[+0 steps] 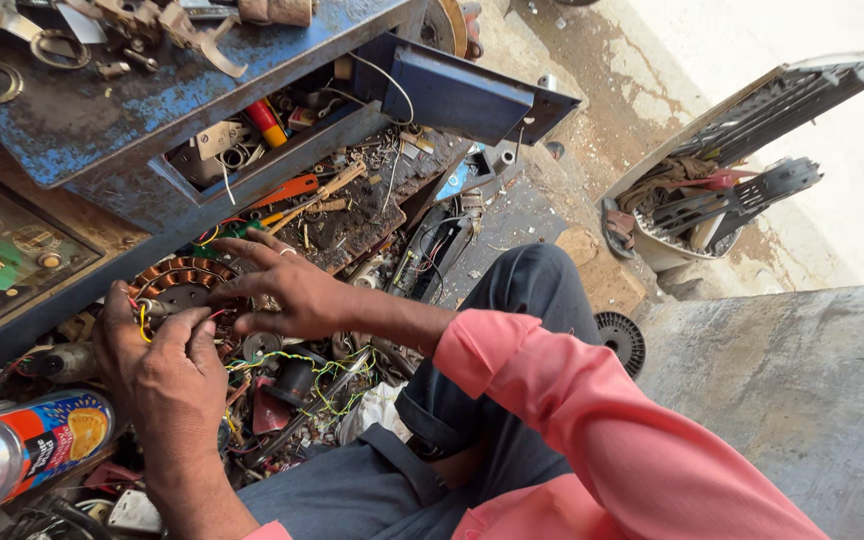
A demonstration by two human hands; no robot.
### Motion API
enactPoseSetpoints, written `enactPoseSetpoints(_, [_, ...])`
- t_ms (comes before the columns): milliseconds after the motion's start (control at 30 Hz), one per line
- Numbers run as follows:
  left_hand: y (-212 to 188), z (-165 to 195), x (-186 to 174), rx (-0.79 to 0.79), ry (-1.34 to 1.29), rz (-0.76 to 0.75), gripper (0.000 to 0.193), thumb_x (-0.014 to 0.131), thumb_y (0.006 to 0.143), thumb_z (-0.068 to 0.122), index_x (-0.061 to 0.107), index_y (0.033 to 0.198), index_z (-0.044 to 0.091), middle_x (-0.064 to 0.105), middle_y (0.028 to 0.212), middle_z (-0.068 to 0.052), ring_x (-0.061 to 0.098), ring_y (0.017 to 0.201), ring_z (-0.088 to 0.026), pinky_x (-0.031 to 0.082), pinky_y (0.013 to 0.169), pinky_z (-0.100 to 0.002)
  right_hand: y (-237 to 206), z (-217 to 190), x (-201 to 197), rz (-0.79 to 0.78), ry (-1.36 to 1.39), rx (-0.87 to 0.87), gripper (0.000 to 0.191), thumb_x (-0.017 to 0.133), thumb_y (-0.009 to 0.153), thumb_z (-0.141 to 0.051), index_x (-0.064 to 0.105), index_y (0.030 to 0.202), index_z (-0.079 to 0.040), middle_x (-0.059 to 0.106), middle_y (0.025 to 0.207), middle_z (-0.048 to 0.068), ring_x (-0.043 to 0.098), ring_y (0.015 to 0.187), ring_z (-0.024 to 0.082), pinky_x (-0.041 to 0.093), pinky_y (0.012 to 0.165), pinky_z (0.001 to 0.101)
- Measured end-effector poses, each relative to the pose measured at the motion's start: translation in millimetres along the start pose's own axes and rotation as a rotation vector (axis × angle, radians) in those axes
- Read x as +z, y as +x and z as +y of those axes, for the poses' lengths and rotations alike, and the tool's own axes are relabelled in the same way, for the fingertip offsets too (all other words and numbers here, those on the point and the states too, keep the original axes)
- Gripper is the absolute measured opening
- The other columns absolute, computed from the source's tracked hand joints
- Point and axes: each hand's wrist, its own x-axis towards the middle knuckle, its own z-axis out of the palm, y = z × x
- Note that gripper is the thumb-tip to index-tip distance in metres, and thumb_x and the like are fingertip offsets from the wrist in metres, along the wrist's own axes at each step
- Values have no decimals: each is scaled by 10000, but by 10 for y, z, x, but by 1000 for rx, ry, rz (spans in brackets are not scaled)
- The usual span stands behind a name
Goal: The person sits on the floor and repairs an electrical motor stator by stripping, twisting, and connecting multiple colored wires. They use wire cutters and a screwdriver to manage the connections and occasionally adjust the stator's position.
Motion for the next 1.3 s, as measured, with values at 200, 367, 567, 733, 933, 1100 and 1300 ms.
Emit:
enactPoseSetpoints(200, [27,-27,16,-28,-9,-43,143,800,931,189,794,1059,125,445,1616,-212,396,1536,-463,340,1291,-551,54,327,37,-89,189,-89,301,673,1003,-399,781,1254,-273,268,1727,170,195,1642,361,96,1363,608])
enactPoseSetpoints(367, [68,-68,60,-8,26,-38,137,822,926,200,792,1047,141,459,1606,-211,408,1491,-457,354,1261,-536,138,411,9,-90,225,-118,294,691,995,-406,812,1208,-243,410,1672,165,290,1635,345,132,1370,595])
enactPoseSetpoints(567, [192,-8,56,26,21,-24,139,819,934,199,791,1054,135,446,1585,-240,431,1439,-458,369,1268,-520,160,395,10,-51,379,3,324,693,959,-471,813,1132,-225,451,1626,198,376,1577,368,374,1266,505])
enactPoseSetpoints(733, [269,131,-128,56,47,-9,212,837,817,132,794,1024,114,447,1553,-295,477,1416,-495,425,1183,-510,163,345,-67,-26,377,5,297,727,949,-419,816,1113,-187,412,1643,219,353,1564,386,344,1268,521])
enactPoseSetpoints(933, [378,384,-320,35,-151,181,81,749,1022,4,754,1087,51,762,1005,-77,700,926,-259,550,831,-378,141,406,-110,-68,341,15,227,707,1003,-276,824,1148,-145,666,1413,167,396,1497,424,319,1200,508])
enactPoseSetpoints(1100, [383,382,77,-81,-522,162,149,691,1011,-30,693,1149,26,703,1127,-111,726,994,-259,593,854,-334,173,569,-50,-104,577,138,273,720,999,-215,753,1240,-88,350,1692,211,291,1596,353,289,1262,467])
enactPoseSetpoints(1300, [355,18,346,-33,-167,87,187,693,985,-37,691,1147,55,704,1138,-97,711,1057,-290,591,886,-372,239,732,50,-88,564,2,243,781,1001,-207,771,1224,-110,235,1771,212,227,1685,361,208,1386,460])
